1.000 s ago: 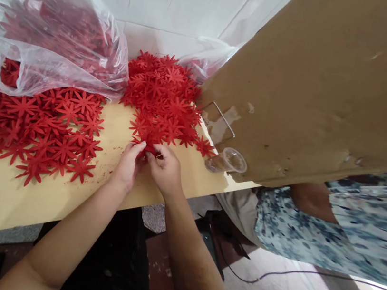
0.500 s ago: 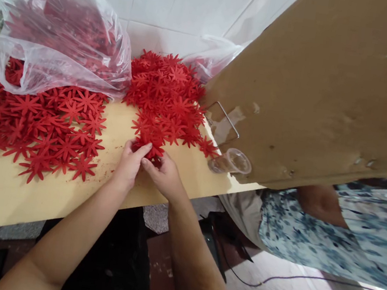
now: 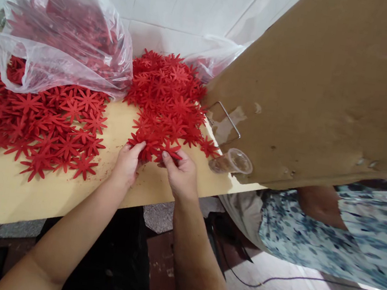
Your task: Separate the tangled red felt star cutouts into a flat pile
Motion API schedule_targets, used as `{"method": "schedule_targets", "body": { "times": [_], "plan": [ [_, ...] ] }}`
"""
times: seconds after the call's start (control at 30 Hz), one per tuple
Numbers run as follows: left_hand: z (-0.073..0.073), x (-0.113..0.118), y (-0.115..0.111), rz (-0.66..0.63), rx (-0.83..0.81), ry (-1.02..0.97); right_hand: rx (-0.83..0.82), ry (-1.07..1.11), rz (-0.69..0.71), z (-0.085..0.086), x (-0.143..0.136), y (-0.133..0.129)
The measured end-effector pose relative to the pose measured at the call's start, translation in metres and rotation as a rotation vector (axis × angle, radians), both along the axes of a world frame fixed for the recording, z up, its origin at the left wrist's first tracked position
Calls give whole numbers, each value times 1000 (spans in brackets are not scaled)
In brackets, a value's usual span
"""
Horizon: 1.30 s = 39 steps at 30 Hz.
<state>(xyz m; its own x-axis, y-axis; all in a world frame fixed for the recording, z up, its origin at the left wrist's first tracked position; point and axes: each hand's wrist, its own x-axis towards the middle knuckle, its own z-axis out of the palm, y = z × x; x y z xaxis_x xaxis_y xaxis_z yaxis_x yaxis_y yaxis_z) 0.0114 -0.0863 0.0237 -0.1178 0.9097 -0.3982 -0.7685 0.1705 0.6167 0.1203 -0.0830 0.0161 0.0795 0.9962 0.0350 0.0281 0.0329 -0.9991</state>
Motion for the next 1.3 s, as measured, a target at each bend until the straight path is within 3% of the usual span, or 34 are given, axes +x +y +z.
{"method": "schedule_targets", "body": {
  "times": [0.4, 0.63, 0.9, 1.3],
  "plan": [
    [-1, -1, 2, 17, -74, -25, 18, -188, -153, 3, 22, 14],
    [-1, -2, 1, -10, -78, -2, -57, 19, 78, 4, 29, 25],
    [-3, -1, 0, -24, -70, 2, -161, 178, 80, 11, 34, 44],
    [-5, 0, 1, -49, -50, 3, -105, 88, -231, 17, 41, 87]
  ]
}}
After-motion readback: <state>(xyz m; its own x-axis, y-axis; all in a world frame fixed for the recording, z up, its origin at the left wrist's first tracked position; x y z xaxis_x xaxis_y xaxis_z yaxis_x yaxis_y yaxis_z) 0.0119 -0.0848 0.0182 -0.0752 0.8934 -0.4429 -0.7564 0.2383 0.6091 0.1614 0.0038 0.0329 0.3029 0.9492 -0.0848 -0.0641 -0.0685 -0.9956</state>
